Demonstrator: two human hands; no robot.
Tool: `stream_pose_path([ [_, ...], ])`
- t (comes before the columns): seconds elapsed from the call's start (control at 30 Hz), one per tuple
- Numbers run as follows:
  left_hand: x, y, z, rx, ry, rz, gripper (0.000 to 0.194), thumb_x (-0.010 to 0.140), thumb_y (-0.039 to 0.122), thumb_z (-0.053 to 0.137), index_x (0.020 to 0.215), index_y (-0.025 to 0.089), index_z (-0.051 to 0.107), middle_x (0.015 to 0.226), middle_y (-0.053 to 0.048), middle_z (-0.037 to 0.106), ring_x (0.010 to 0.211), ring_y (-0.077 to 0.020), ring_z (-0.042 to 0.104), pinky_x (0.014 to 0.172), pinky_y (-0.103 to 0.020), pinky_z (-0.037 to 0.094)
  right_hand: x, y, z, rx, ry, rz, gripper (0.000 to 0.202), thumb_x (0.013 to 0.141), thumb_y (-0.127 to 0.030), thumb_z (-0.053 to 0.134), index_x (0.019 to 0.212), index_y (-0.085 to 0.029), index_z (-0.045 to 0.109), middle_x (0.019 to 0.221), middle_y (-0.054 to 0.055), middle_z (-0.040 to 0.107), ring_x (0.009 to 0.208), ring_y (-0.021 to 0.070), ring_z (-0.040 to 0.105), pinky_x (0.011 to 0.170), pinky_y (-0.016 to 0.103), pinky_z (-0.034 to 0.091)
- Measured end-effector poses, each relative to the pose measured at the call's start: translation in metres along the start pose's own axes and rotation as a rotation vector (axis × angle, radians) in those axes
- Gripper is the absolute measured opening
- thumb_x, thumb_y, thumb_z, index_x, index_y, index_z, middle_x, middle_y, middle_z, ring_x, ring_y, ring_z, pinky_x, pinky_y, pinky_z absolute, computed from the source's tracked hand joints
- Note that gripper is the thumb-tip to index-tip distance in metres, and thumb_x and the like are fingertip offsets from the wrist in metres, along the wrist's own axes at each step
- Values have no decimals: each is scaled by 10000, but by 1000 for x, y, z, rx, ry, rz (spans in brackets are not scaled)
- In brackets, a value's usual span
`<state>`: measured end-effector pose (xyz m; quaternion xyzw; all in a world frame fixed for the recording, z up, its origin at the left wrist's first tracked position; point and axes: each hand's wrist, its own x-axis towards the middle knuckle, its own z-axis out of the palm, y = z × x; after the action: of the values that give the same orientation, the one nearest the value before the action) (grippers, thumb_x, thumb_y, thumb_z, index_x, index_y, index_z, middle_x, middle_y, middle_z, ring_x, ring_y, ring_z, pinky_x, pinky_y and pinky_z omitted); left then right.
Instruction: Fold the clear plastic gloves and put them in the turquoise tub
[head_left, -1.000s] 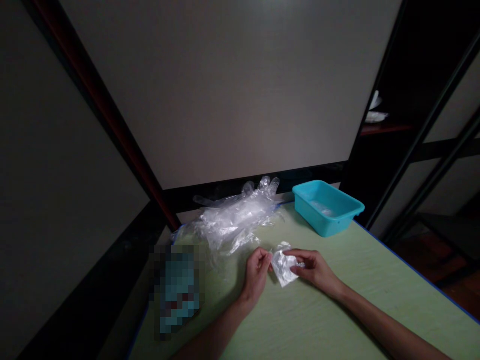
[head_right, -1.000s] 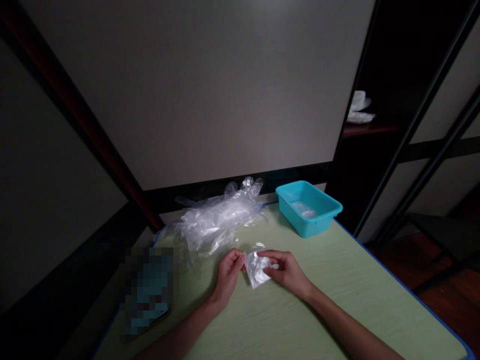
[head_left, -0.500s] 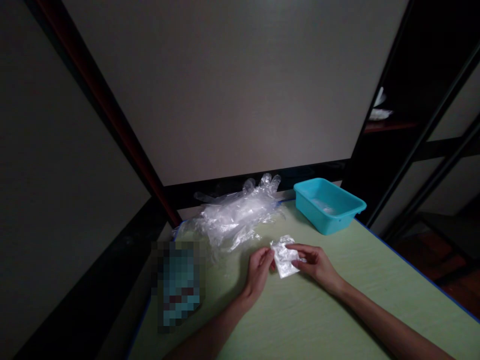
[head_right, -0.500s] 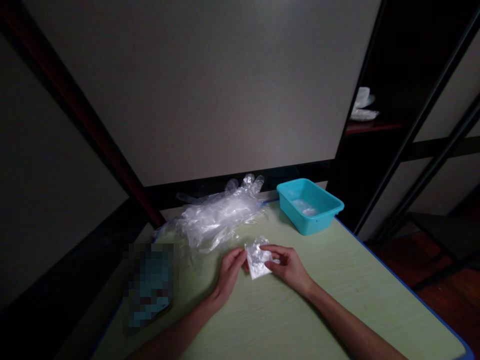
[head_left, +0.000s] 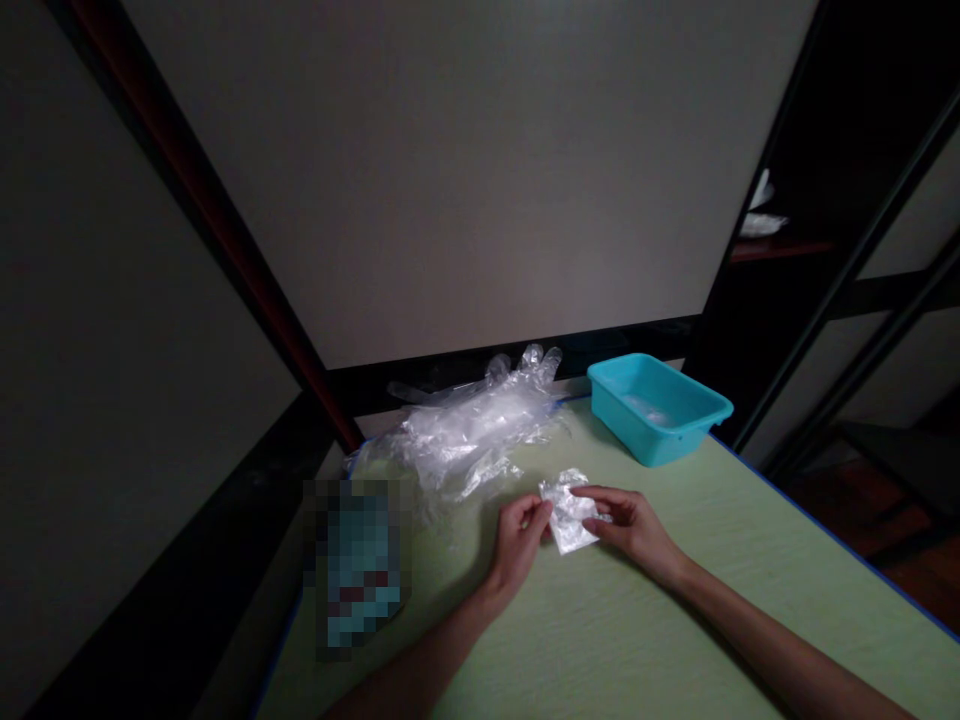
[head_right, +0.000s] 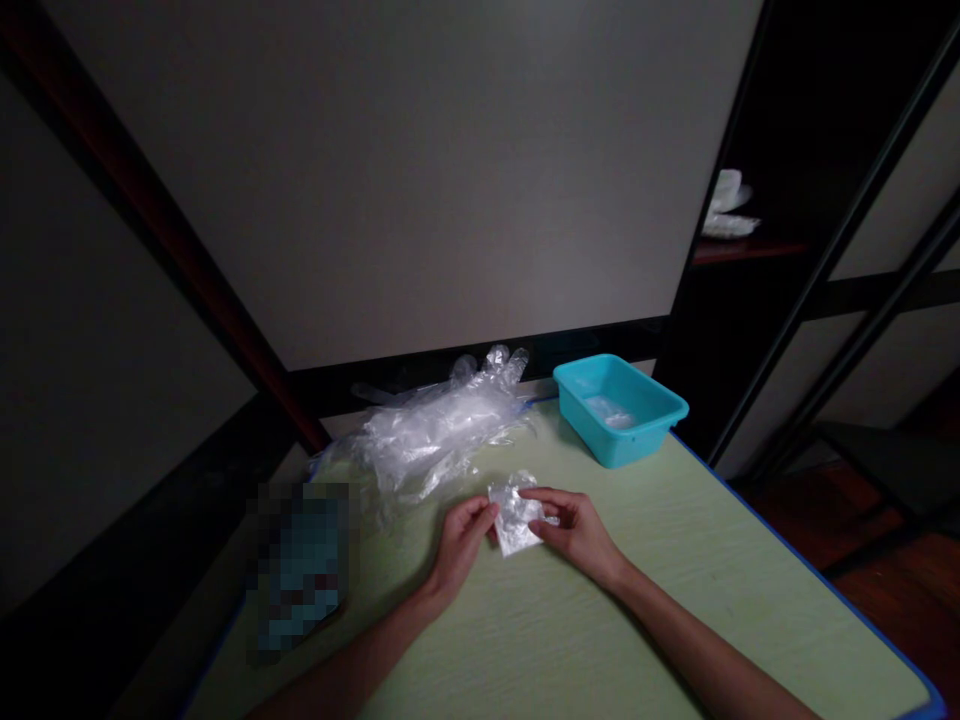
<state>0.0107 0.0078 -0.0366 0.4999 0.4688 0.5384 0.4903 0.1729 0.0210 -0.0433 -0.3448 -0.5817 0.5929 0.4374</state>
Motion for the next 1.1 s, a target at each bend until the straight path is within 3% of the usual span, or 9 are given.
stream_pose_path([
  [0.8,2,-2,-2,22,-26,32,405,656,521,554,512,153,468,465,29,444,469,-96,412,481,-205,312,1,1,-1,27,25,-6,389,622,-283,687,989,-174,621,800,35,656,675,142,579,609,258,444],
  [1.1,0,-2,-1,38,-73,26,326,667,439,560,531,151,495,494,15,479,500,-109,444,509,-212,344,1,-5,0,68,91,-28,353,604,-231,697,951,-198,643,879,48,651,726,153,574,638,267,447],
])
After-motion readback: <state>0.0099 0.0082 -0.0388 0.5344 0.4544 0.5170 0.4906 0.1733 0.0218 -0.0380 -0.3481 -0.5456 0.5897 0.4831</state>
